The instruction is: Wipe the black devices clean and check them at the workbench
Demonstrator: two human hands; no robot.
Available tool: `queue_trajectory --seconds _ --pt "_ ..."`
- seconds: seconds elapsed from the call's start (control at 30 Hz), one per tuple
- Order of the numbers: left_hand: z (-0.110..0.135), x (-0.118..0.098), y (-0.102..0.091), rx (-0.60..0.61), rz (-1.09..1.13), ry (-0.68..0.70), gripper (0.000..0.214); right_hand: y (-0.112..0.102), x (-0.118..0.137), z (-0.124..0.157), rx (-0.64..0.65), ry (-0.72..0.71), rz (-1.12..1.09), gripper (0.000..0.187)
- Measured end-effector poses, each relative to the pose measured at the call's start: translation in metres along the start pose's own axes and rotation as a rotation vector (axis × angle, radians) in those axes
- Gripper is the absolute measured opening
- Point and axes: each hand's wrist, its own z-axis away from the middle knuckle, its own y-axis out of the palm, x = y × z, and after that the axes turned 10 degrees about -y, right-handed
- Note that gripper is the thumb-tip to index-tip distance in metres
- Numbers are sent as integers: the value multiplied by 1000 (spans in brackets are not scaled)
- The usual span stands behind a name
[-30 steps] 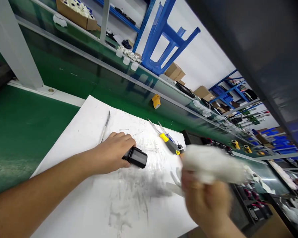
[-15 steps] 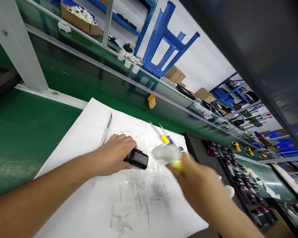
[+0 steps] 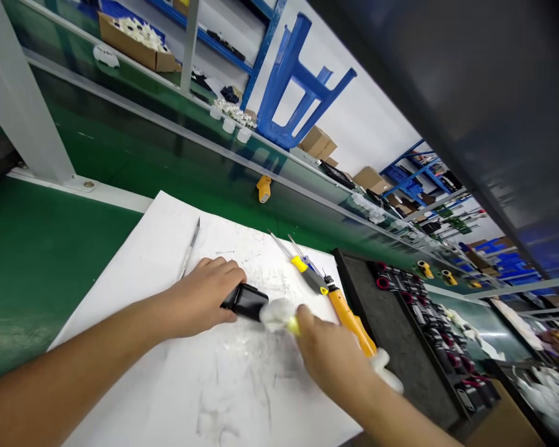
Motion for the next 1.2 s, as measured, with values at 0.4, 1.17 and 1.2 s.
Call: queue_trajectory --seconds 0.4,1.17,1.2 --pt "12 -8 -7 -140 17 21 48 -15 -1 -11 431 353 -351 15" --pt "-9 6 -4 -142 -77 9 34 -1 24 -76 392 24 -276 6" --pt "-9 6 -3 -147 -77 12 35 -2 23 -77 334 45 -263 6"
